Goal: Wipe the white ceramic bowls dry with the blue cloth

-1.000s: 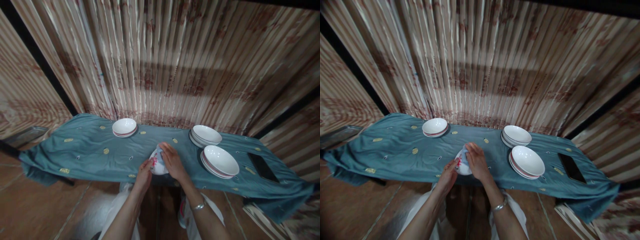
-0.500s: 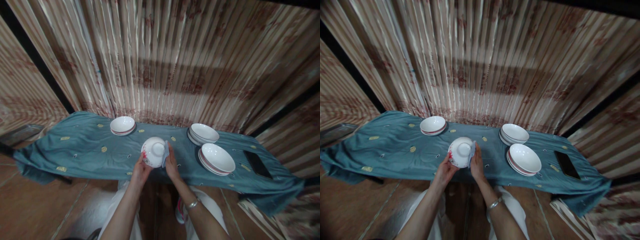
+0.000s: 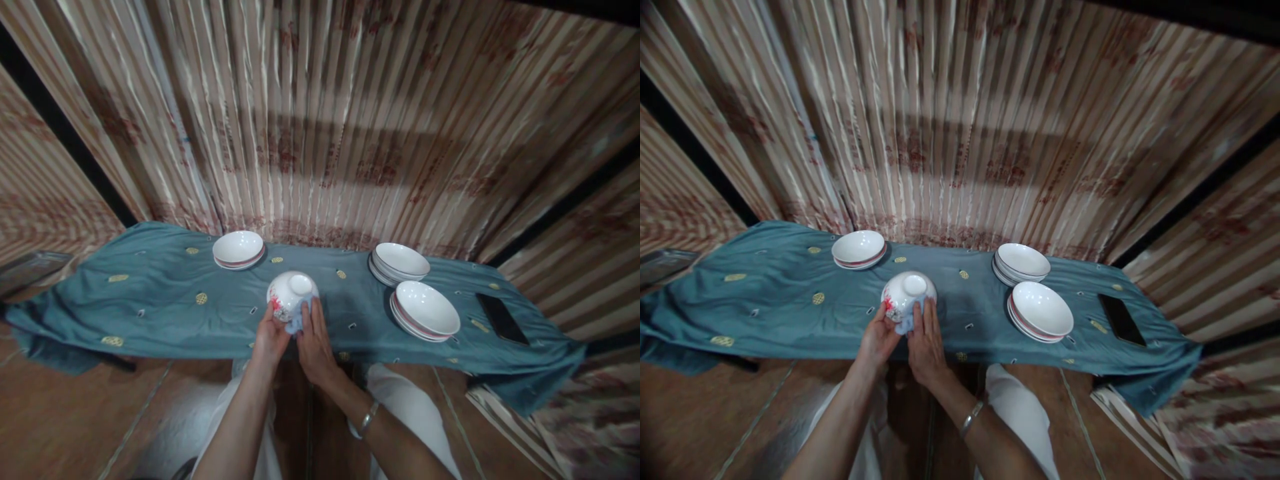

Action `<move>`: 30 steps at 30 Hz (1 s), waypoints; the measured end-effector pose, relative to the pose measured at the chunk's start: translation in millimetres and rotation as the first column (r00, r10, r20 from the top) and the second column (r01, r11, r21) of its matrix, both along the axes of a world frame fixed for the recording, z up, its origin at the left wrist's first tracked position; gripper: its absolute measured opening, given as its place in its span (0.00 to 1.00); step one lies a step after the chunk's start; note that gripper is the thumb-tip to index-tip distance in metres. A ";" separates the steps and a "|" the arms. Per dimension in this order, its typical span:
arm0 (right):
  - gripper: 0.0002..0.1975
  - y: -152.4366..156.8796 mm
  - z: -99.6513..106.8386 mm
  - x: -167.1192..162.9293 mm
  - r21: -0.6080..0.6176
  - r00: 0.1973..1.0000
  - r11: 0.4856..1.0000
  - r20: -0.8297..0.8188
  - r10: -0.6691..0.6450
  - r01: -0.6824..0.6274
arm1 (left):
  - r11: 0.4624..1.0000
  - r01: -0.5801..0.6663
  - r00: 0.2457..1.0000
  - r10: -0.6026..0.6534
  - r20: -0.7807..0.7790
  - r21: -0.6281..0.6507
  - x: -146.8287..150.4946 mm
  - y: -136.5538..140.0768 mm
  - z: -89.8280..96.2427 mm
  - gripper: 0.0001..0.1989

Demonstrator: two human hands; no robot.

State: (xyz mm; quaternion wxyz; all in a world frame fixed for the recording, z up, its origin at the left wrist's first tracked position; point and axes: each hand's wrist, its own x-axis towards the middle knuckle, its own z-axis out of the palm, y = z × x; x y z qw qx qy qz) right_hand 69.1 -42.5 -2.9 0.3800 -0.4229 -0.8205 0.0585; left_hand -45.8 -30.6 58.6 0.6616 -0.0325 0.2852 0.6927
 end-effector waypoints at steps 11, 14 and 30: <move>0.28 15.5 38.1 4.5 0.139 0.971 0.985 0.230 0.064 -0.098 | 0.987 -0.151 0.956 0.158 -0.245 0.049 13.6 -2.8 -4.7 0.06; 0.28 21.9 48.8 6.6 0.092 0.985 0.994 0.168 0.037 -0.053 | 0.986 -0.109 0.942 0.142 -0.303 0.125 17.5 -5.1 -1.9 0.11; 0.24 67.2 27.2 18.8 -0.286 0.915 0.957 -0.396 -0.077 -0.044 | 0.979 -0.106 0.940 0.155 -0.303 0.172 19.7 -0.5 -10.3 0.15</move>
